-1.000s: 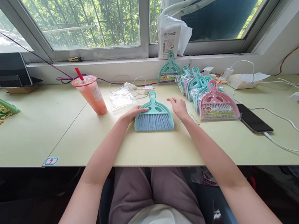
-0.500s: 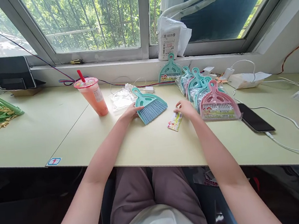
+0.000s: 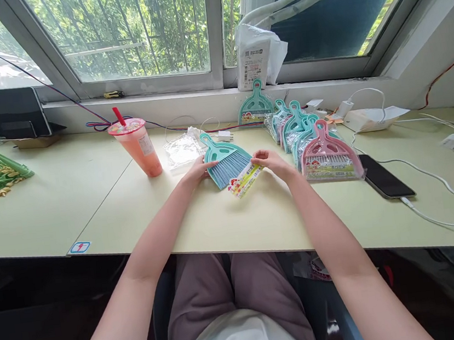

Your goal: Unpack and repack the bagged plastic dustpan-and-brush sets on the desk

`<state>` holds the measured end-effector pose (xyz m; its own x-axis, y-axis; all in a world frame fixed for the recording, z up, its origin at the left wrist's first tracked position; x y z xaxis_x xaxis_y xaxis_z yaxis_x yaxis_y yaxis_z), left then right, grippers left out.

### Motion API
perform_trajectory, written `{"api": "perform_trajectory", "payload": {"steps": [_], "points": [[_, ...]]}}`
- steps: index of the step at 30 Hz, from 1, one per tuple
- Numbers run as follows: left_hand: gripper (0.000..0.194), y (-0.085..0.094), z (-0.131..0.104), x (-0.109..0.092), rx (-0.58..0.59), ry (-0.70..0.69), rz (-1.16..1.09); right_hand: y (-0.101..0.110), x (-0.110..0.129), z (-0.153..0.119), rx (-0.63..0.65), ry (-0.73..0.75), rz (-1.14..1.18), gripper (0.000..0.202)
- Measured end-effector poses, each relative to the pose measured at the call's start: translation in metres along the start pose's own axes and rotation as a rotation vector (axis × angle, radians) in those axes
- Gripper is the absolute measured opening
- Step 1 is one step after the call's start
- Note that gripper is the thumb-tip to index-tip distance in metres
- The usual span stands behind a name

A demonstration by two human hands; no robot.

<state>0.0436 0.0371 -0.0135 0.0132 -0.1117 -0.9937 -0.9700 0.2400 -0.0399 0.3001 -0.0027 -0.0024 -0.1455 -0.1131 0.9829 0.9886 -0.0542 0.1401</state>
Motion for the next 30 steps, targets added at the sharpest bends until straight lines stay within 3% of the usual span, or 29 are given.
{"api": "perform_trajectory", "payload": {"steps": [4, 10, 18, 21, 25, 27, 28, 30], "points": [[0.066, -0.012, -0.007, -0.002, -0.024, -0.017, 0.002, -0.008, 0.001, -0.001, -0.227, 0.029, -0.059, 0.053], [0.070, -0.028, -0.012, -0.002, 0.082, -0.004, 0.023, -0.012, 0.011, -0.011, -0.433, 0.124, -0.548, 0.035], [0.074, -0.031, -0.015, -0.004, 0.123, -0.006, 0.031, -0.012, 0.013, -0.014, -0.432, 0.087, -0.744, 0.025], [0.077, -0.028, -0.013, -0.003, 0.082, -0.022, 0.024, -0.013, 0.013, -0.014, -0.429, 0.133, -0.707, 0.031], [0.080, -0.021, -0.009, -0.005, -0.014, -0.062, -0.013, -0.008, 0.019, -0.017, -0.610, 0.235, -0.567, 0.047], [0.081, -0.019, -0.009, -0.008, -0.050, -0.098, -0.050, -0.007, 0.017, -0.017, -0.663, 0.173, -0.417, 0.052], [0.082, -0.018, -0.010, -0.010, -0.061, -0.116, -0.069, -0.010, 0.014, -0.016, -0.627, 0.103, -0.305, 0.054], [0.084, -0.018, -0.011, -0.014, -0.075, -0.147, -0.098, -0.026, 0.004, -0.013, -0.417, -0.060, -0.051, 0.056]]}}
Point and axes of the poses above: each hand's wrist, its own z-axis towards the middle knuckle, its own y-axis out of the back of the hand, x = y × z, the point moved 5 cm from there along z, towards the middle knuckle, and after that the axes turned 7 degrees about -x, right-handed, at the moved point
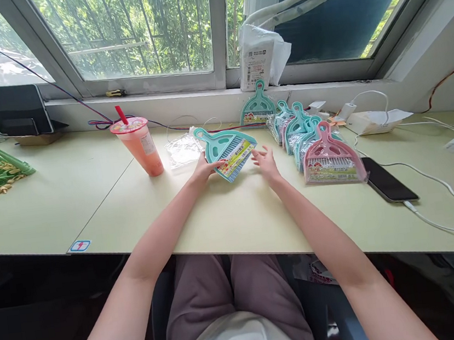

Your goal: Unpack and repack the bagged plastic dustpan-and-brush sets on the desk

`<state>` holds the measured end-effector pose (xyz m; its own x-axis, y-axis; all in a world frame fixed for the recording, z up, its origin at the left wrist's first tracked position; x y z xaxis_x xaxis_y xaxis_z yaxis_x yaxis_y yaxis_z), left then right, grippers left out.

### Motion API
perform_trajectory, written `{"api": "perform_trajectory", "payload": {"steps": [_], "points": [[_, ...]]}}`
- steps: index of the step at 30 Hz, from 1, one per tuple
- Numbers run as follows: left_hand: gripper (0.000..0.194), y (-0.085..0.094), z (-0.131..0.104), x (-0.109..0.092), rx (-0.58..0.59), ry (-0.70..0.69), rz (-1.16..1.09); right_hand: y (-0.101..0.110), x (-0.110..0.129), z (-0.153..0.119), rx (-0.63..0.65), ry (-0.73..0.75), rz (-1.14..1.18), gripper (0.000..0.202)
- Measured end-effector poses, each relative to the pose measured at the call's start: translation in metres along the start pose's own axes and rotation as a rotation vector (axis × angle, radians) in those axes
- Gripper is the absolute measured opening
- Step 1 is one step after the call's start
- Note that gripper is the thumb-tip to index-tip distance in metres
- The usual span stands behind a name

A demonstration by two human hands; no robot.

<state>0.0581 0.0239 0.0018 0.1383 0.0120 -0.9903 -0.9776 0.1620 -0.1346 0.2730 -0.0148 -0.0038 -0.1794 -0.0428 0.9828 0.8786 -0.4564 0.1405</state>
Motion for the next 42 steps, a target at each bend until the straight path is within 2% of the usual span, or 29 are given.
{"api": "perform_trajectory", "payload": {"steps": [2, 4, 8, 12, 17, 19, 21, 24, 26, 27, 28, 30, 33, 35, 39, 42], "points": [[0.086, 0.000, 0.000, -0.002, -0.011, -0.018, -0.006, -0.020, -0.005, -0.009, 0.255, -0.140, 0.183, 0.050], [0.086, -0.001, -0.001, -0.002, -0.008, -0.020, 0.007, -0.031, -0.006, -0.017, 0.351, -0.191, 0.301, 0.041], [0.084, -0.006, -0.001, 0.000, 0.040, -0.022, 0.055, -0.029, -0.008, -0.019, 0.256, -0.236, 0.357, 0.028], [0.087, -0.008, -0.002, 0.000, 0.048, -0.051, 0.065, -0.024, -0.009, -0.016, 0.217, -0.249, 0.340, 0.022], [0.091, -0.010, -0.004, -0.001, 0.074, -0.043, 0.100, -0.025, -0.010, -0.016, 0.210, -0.236, 0.345, 0.023], [0.094, -0.009, -0.003, 0.000, 0.048, -0.034, 0.102, -0.025, -0.010, -0.016, 0.198, -0.229, 0.351, 0.024], [0.088, -0.002, 0.001, 0.002, -0.064, 0.014, 0.100, -0.024, -0.011, -0.014, 0.194, -0.225, 0.358, 0.023], [0.057, 0.023, 0.007, 0.001, -0.346, 0.038, 0.184, -0.020, -0.009, -0.012, 0.207, -0.210, 0.361, 0.023], [0.048, 0.040, 0.010, -0.008, -0.487, -0.089, 0.349, -0.017, -0.008, -0.010, 0.201, -0.202, 0.350, 0.024], [0.048, 0.046, 0.011, -0.013, -0.512, -0.178, 0.443, -0.016, -0.008, -0.009, 0.193, -0.201, 0.342, 0.024], [0.050, 0.050, 0.012, -0.017, -0.505, -0.261, 0.533, -0.014, -0.008, -0.009, 0.184, -0.201, 0.333, 0.023], [0.053, 0.052, 0.014, -0.020, -0.413, -0.357, 0.689, -0.012, -0.008, -0.007, 0.164, -0.201, 0.324, 0.022], [0.052, 0.047, 0.015, -0.009, -0.234, -0.331, 0.860, -0.008, -0.011, -0.004, 0.125, -0.212, 0.319, 0.023], [0.046, 0.043, 0.015, -0.003, -0.176, -0.292, 0.895, -0.005, -0.013, -0.001, 0.097, -0.229, 0.310, 0.024], [0.025, 0.040, 0.013, -0.004, -0.213, -0.277, 0.992, 0.000, -0.015, 0.004, 0.071, -0.241, 0.320, 0.024], [0.032, 0.043, 0.012, -0.013, -0.322, -0.261, 1.070, 0.002, -0.013, 0.004, 0.066, -0.242, 0.346, 0.021]]}}
Point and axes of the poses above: each hand's wrist, its own z-axis towards the middle knuckle, its own y-axis out of the back of the hand, x = y × z, the point moved 5 cm from there along z, towards the middle knuckle, and after that the axes turned 7 degrees about -x, right-handed, at the moved point
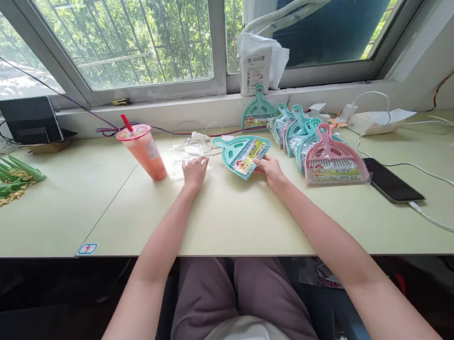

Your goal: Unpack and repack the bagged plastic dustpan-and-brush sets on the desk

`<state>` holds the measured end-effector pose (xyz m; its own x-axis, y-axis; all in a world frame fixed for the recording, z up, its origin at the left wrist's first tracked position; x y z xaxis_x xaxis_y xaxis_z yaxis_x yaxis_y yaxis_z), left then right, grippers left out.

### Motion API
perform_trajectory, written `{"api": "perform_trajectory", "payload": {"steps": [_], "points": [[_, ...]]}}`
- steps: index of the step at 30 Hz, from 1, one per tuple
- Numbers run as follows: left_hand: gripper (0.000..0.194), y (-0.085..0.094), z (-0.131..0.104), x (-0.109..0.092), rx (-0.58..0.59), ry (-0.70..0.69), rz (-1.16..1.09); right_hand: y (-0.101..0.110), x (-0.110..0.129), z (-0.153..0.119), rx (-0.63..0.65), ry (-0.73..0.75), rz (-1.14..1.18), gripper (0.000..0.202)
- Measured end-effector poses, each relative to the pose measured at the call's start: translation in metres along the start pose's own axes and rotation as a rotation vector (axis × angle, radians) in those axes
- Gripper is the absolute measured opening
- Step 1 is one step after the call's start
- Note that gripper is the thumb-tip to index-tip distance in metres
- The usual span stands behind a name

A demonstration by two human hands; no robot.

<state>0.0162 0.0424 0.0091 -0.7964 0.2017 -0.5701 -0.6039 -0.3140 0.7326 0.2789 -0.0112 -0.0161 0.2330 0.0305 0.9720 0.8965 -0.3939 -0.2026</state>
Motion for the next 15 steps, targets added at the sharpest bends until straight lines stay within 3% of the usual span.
{"api": "perform_trajectory", "payload": {"steps": [3, 6, 11, 15], "points": [[0.041, 0.007, 0.002, 0.003, -0.062, 0.093, -0.021, -0.001, 0.000, -0.002, 0.004, 0.003, -0.003, 0.020], [0.054, 0.005, 0.002, 0.008, -0.039, 0.152, 0.011, -0.004, 0.000, -0.004, 0.035, 0.021, 0.000, 0.017], [0.025, -0.001, 0.002, 0.013, 0.053, 0.075, 0.264, -0.013, 0.002, -0.009, 0.138, 0.055, -0.008, 0.019], [0.020, 0.002, 0.001, 0.006, 0.006, -0.004, 0.367, -0.018, 0.001, -0.012, 0.166, 0.032, -0.052, 0.022]]}}
Point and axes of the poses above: each hand's wrist, its own z-axis towards the middle knuckle, its own y-axis out of the back of the hand, x = y × z, the point moved 5 cm from there along z, towards the middle knuckle, and after that the axes turned 7 degrees about -x, right-handed, at the moved point
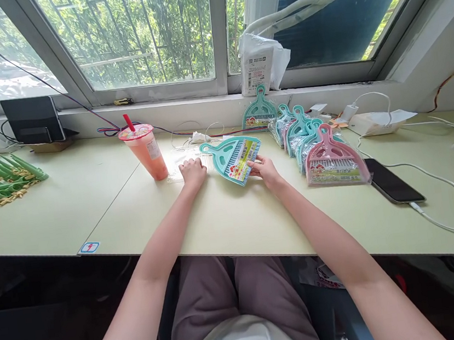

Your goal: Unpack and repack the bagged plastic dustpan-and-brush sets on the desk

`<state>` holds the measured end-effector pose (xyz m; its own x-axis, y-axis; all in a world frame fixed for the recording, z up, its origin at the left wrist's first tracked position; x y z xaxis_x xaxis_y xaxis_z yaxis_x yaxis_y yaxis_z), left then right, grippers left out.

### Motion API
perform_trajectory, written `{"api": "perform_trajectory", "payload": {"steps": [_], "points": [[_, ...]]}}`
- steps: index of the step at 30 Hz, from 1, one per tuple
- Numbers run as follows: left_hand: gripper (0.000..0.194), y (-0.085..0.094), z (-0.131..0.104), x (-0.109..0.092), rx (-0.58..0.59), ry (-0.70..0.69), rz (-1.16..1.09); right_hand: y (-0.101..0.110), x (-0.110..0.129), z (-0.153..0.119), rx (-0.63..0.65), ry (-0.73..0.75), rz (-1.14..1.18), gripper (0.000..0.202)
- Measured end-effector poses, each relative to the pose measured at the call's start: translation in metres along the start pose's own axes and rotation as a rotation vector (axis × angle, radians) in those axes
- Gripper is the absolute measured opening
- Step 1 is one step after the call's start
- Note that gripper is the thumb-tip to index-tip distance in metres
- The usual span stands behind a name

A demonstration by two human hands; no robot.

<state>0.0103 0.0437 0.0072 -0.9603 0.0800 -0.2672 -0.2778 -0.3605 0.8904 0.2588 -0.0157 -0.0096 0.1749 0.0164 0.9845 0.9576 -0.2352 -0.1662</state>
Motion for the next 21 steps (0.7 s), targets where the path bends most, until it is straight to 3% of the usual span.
{"api": "perform_trajectory", "payload": {"steps": [9, 14, 21], "points": [[0.030, 0.030, 0.000, -0.002, -0.368, -0.023, 0.016, 0.010, 0.001, 0.003, -0.134, -0.023, 0.020, 0.017], [0.029, 0.034, 0.000, 0.002, -0.424, -0.037, -0.080, 0.012, 0.004, 0.004, -0.125, 0.002, 0.039, 0.014], [0.029, 0.039, -0.005, -0.002, -0.490, -0.121, -0.287, -0.001, 0.002, 0.003, 0.046, 0.032, 0.068, 0.022]]}}
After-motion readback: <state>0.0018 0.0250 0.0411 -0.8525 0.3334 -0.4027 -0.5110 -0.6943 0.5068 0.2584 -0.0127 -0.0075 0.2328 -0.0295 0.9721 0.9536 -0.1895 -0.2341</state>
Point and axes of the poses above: each hand's wrist, its own z-axis towards the middle knuckle, its own y-axis out of the back of the hand, x = y × z, the point moved 5 cm from there along z, towards the middle knuckle, and after that the axes turned 7 degrees about -x, right-handed, at the moved point
